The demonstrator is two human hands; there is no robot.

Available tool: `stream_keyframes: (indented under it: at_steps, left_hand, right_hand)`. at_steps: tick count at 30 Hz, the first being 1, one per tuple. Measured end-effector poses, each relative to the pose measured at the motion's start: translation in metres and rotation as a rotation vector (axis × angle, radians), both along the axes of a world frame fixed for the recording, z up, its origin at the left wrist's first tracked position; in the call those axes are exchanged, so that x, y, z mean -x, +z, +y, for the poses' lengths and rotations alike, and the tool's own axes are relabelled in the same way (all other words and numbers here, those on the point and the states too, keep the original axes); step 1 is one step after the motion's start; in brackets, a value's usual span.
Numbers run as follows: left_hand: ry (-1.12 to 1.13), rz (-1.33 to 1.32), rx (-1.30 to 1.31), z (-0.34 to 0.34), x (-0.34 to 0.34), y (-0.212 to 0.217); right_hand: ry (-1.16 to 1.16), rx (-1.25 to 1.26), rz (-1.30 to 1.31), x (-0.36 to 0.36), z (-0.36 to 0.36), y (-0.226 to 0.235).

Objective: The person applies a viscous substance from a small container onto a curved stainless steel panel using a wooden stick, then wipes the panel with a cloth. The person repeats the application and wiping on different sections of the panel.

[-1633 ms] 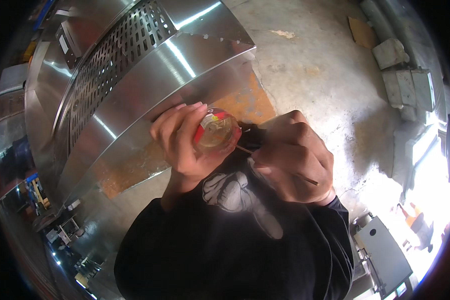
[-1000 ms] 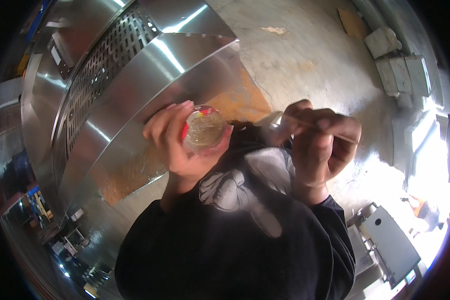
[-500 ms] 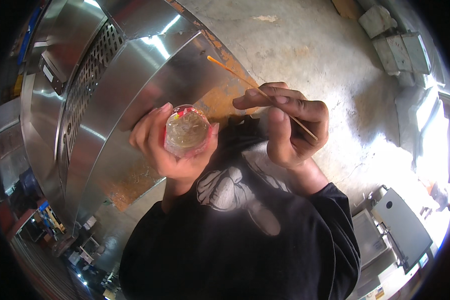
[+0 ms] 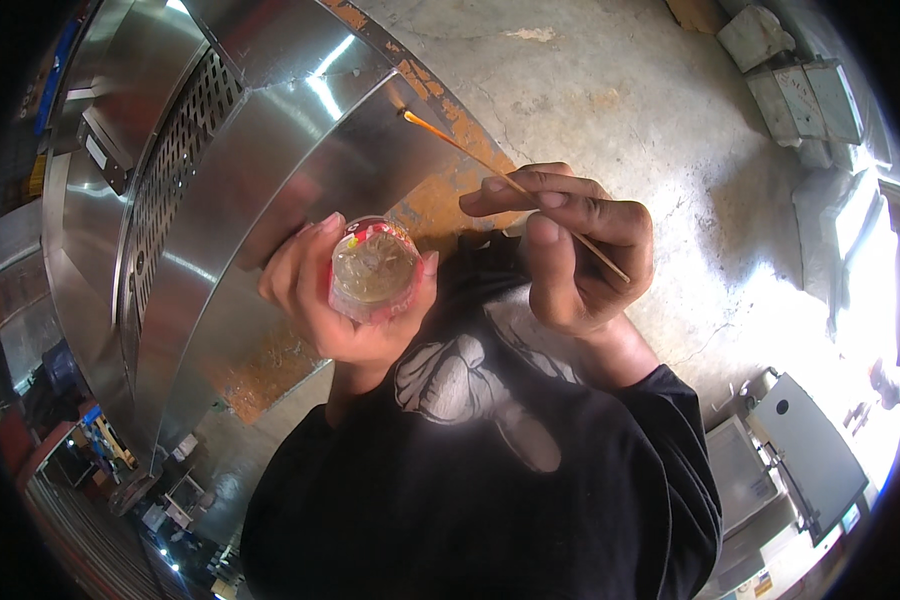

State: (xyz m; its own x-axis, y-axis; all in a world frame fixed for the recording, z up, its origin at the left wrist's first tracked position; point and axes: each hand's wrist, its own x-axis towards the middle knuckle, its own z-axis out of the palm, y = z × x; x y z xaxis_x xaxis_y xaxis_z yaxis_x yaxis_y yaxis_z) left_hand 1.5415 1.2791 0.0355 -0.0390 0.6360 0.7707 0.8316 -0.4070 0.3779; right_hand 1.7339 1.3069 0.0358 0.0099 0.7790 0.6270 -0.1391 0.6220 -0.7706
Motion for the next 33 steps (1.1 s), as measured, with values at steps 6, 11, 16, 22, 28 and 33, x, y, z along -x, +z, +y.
stream_keyframes:
  at_steps: [6,11,16,22,28,33]
  left_hand:
    - [0.009,0.016,-0.005,0.0011,0.0002,0.0007]
    - [0.009,-0.003,-0.012,0.0011,-0.0008,0.0016]
    - [0.005,-0.003,-0.014,0.0006,-0.0008,0.0023]
    - [0.001,-0.011,-0.01,-0.0003,-0.0009,0.0035]
    - [-0.016,-0.014,-0.004,-0.0009,0.0002,0.0051]
    - [-0.018,0.011,0.006,-0.0015,0.0011,0.0067]
  right_hand:
    - [0.001,0.006,-0.018,-0.0003,0.0009,0.0025]
    - [-0.026,0.04,-0.017,0.0024,0.0001,0.0046]
    - [-0.01,-0.004,-0.008,0.0002,-0.0005,0.0053]
    - [-0.022,-0.036,-0.012,0.0006,0.0006,0.0065]
    - [-0.05,0.008,-0.072,0.0018,-0.0003,0.0069]
    - [-0.048,-0.046,-0.048,0.0005,0.0006,0.0068]
